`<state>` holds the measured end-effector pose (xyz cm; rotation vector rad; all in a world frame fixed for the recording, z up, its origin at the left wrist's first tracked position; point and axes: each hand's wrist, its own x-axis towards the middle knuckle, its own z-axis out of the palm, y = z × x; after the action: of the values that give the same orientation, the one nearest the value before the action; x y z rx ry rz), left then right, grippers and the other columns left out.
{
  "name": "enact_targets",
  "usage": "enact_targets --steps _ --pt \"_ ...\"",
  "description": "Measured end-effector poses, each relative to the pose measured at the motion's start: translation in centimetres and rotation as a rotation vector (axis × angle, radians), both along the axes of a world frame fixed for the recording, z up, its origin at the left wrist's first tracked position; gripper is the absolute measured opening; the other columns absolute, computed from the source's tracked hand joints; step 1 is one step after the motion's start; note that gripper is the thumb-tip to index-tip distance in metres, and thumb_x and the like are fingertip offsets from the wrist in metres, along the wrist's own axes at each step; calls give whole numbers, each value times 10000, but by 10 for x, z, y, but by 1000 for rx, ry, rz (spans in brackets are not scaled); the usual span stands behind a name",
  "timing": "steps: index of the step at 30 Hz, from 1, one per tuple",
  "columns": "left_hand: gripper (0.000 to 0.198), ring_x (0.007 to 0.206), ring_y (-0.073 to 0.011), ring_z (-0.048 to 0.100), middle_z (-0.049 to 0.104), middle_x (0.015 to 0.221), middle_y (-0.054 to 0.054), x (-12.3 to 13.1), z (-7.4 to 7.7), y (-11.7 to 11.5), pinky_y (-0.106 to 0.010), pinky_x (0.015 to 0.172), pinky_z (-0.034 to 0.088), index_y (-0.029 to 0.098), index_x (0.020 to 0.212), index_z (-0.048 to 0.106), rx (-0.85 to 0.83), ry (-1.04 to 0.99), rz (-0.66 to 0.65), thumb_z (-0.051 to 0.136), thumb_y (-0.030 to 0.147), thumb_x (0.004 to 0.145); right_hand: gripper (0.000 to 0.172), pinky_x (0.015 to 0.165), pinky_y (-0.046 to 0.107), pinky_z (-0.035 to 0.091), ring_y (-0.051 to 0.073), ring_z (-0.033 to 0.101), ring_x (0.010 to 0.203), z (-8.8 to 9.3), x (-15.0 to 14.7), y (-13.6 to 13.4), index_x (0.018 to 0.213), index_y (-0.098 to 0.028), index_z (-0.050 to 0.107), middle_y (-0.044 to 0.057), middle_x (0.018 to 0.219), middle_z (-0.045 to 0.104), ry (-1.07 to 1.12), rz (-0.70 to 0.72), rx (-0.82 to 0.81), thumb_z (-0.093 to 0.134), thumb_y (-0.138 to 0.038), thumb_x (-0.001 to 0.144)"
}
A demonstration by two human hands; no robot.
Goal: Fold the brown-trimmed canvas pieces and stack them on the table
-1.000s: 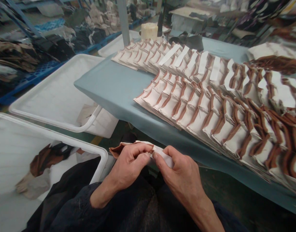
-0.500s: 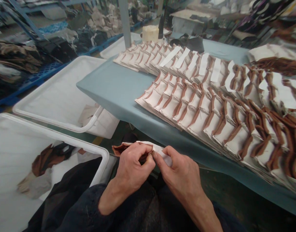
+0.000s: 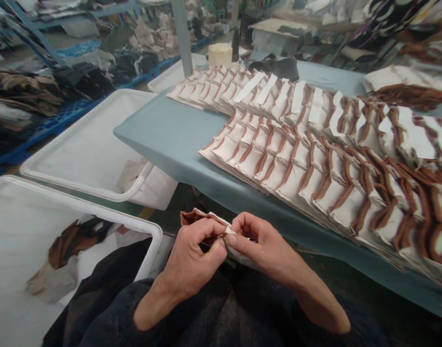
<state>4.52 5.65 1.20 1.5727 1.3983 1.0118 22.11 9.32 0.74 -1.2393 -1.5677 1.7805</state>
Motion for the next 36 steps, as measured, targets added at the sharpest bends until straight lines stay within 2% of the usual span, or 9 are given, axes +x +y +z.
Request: enact_targets --steps 7,14,20,25,28,31,33,34,36 --pt "211 628 -147 599 683 666 -13 2 3 -2 -248 611 467 146 721 696 -30 -8 25 519 187 830 395 596 253 324 125 423 668 -3 -1 1 840 -203 532 -49 745 483 100 44 -24 627 -572 944" --pt "219 618 -140 586 669 661 -4 11 5 -2 -249 600 448 149 733 701 -7 70 60 508 184 828 344 599 263 333 137 415 672 -7 -7 -15 835 -222 482 -47 745 444 65 -100 89 515 -516 1009" --pt "184 685 -136 583 659 712 1 10 11 7 -246 636 442 158 713 646 -60 -9 -143 506 155 833 401 582 267 338 131 418 623 -15 4 -23 818 -229 451 -53 690 448 44 -79 253 469 -538 1072" --pt "192 712 -125 594 680 772 8 8 37 21 -234 648 441 154 790 688 -85 -8 -376 512 137 867 334 564 266 350 114 436 584 3 31 -13 796 -223 473 -49 688 510 -39 -2 546 503 -389 1085" --pt "199 731 -122 612 711 819 4 6 51 33 -217 648 456 150 855 725 -121 -28 -461 528 143 884 267 582 264 395 121 510 591 18 45 -5 785 -223 532 -47 677 556 -150 -129 748 615 -306 1025" --pt "240 844 -136 664 753 930 -11 2 60 43 -216 748 512 143 884 738 -75 -60 -553 511 81 837 160 808 305 529 192 698 914 33 48 0 1050 -240 623 25 990 732 -46 -196 828 686 -377 998" --pt "291 871 -134 674 763 929 2 0 64 45 -208 771 515 154 907 743 -17 -42 -596 497 36 808 377 970 361 526 238 681 1174 42 44 5 1286 -237 581 88 1271 716 29 -78 828 697 -441 991" --pt "305 847 -125 670 761 903 15 -2 66 44 -201 753 508 161 915 744 8 -24 -604 495 23 804 444 988 371 518 244 673 1198 45 41 8 1334 -220 563 106 1302 706 40 -5 846 705 -451 982" --pt "304 786 -106 656 755 864 33 -5 69 41 -192 713 488 173 919 747 37 31 -587 505 19 816 427 926 363 508 221 705 1021 50 35 18 1267 -182 607 84 1119 748 4 118 931 730 -447 956"
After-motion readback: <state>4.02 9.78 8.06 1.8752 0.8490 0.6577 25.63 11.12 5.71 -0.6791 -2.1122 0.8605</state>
